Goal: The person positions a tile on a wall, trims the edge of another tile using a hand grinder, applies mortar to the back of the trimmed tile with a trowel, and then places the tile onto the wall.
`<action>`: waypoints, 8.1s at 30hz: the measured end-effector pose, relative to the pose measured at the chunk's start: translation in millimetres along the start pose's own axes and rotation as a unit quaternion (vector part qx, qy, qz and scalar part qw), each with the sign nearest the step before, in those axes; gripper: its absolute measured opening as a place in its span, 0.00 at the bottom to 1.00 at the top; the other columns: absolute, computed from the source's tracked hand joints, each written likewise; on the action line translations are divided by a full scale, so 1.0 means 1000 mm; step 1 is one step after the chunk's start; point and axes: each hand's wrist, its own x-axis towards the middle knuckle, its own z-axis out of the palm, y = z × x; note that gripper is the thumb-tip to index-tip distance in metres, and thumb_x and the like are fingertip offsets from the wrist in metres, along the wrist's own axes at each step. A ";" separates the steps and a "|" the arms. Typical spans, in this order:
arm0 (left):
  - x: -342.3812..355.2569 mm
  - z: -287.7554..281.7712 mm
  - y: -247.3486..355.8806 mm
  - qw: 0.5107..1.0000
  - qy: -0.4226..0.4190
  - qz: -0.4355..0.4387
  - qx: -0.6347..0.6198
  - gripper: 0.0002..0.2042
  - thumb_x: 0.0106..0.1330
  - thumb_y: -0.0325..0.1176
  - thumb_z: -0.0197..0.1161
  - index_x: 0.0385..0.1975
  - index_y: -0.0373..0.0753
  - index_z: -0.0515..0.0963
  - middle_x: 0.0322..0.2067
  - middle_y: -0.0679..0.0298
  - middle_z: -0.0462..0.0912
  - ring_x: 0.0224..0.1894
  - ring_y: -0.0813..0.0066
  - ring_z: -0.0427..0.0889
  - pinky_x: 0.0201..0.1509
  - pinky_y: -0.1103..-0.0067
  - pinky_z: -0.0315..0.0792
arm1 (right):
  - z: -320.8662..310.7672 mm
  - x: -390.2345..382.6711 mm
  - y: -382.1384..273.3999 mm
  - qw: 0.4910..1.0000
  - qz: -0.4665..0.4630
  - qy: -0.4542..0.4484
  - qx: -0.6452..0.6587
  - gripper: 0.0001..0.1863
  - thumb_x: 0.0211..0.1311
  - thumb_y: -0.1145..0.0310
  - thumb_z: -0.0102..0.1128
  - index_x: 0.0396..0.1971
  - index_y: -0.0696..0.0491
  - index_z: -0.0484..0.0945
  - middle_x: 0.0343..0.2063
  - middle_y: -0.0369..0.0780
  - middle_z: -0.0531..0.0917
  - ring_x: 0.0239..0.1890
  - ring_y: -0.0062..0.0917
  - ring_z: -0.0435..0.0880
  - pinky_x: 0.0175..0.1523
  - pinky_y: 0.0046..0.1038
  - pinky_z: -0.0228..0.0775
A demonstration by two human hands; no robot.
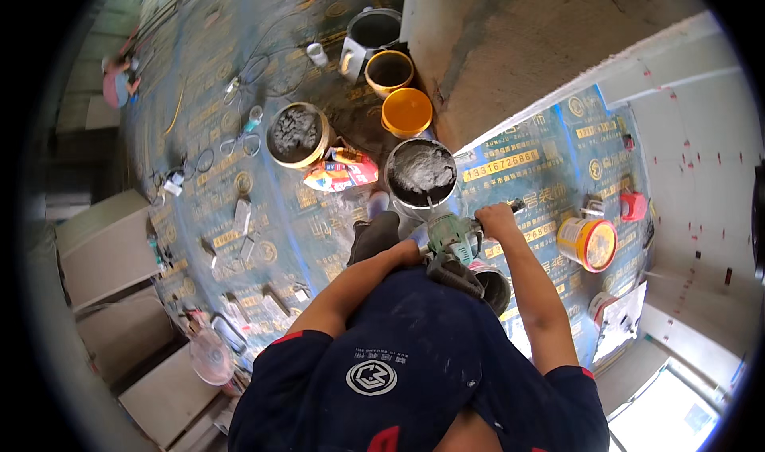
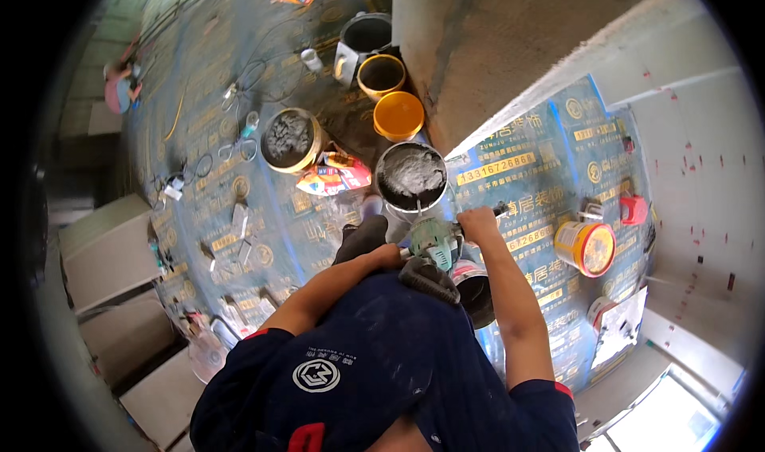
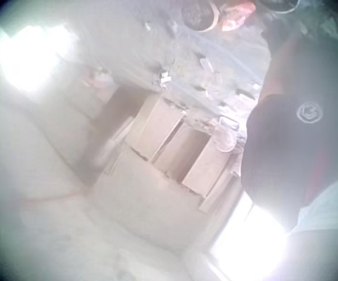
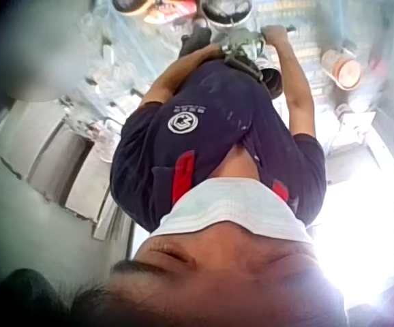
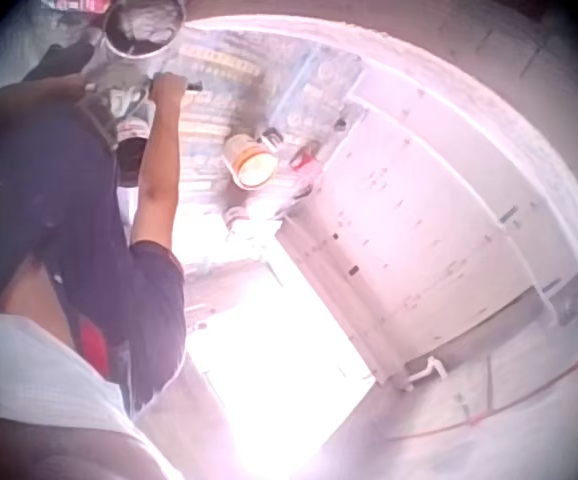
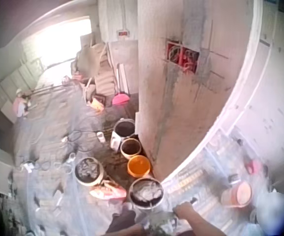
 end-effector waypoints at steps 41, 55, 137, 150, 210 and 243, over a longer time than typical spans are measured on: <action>0.035 -0.079 -0.131 0.912 -0.175 0.309 0.203 0.20 0.58 0.49 0.59 0.37 0.35 0.79 0.32 0.45 0.81 0.36 0.50 0.81 0.39 0.65 0.73 | -0.058 -0.006 -0.115 0.975 0.215 0.001 0.063 0.06 0.49 0.68 0.57 0.29 0.43 0.79 0.30 0.33 0.83 0.38 0.28 0.83 0.40 0.33 0.71; -0.004 -0.103 -0.099 0.941 -0.173 0.244 0.159 0.28 0.58 0.59 0.57 0.34 0.33 0.80 0.31 0.44 0.81 0.33 0.54 0.82 0.39 0.67 0.73 | -0.062 -0.005 -0.115 0.974 0.216 0.037 0.061 0.04 0.49 0.68 0.56 0.26 0.44 0.78 0.27 0.34 0.82 0.37 0.28 0.82 0.40 0.33 0.70; 0.062 -0.114 -0.232 0.891 -0.166 0.361 0.219 0.33 0.59 0.43 0.57 0.64 0.38 0.57 0.32 0.42 0.79 0.33 0.45 0.80 0.33 0.62 0.72 | 0.015 0.074 -0.169 0.941 0.303 0.057 0.141 0.04 0.51 0.62 0.59 0.22 0.38 0.82 0.26 0.26 0.83 0.39 0.22 0.81 0.47 0.33 0.63; 0.037 -0.080 -0.231 0.936 -0.244 0.144 0.208 0.14 0.60 0.41 0.54 0.42 0.43 0.75 0.39 0.51 0.80 0.44 0.50 0.78 0.47 0.65 0.70 | 0.074 0.057 -0.186 0.925 0.313 0.001 0.217 0.07 0.50 0.63 0.57 0.27 0.34 0.82 0.28 0.27 0.82 0.36 0.22 0.82 0.39 0.33 0.68; -0.050 -0.020 -0.176 0.943 -0.203 0.099 0.244 0.22 0.60 0.41 0.59 0.50 0.35 0.73 0.44 0.45 0.79 0.50 0.48 0.77 0.52 0.68 0.69 | 0.055 -0.010 -0.234 0.942 0.281 -0.019 0.185 0.06 0.52 0.66 0.60 0.28 0.46 0.85 0.31 0.34 0.86 0.37 0.26 0.84 0.39 0.29 0.70; -0.040 0.015 -0.231 0.962 -0.140 0.205 0.117 0.17 0.58 0.38 0.58 0.41 0.31 0.75 0.36 0.44 0.81 0.45 0.49 0.79 0.48 0.67 0.70 | 0.040 -0.021 -0.255 0.945 0.306 0.006 0.118 0.08 0.54 0.65 0.57 0.29 0.44 0.85 0.32 0.32 0.85 0.39 0.25 0.83 0.48 0.30 0.65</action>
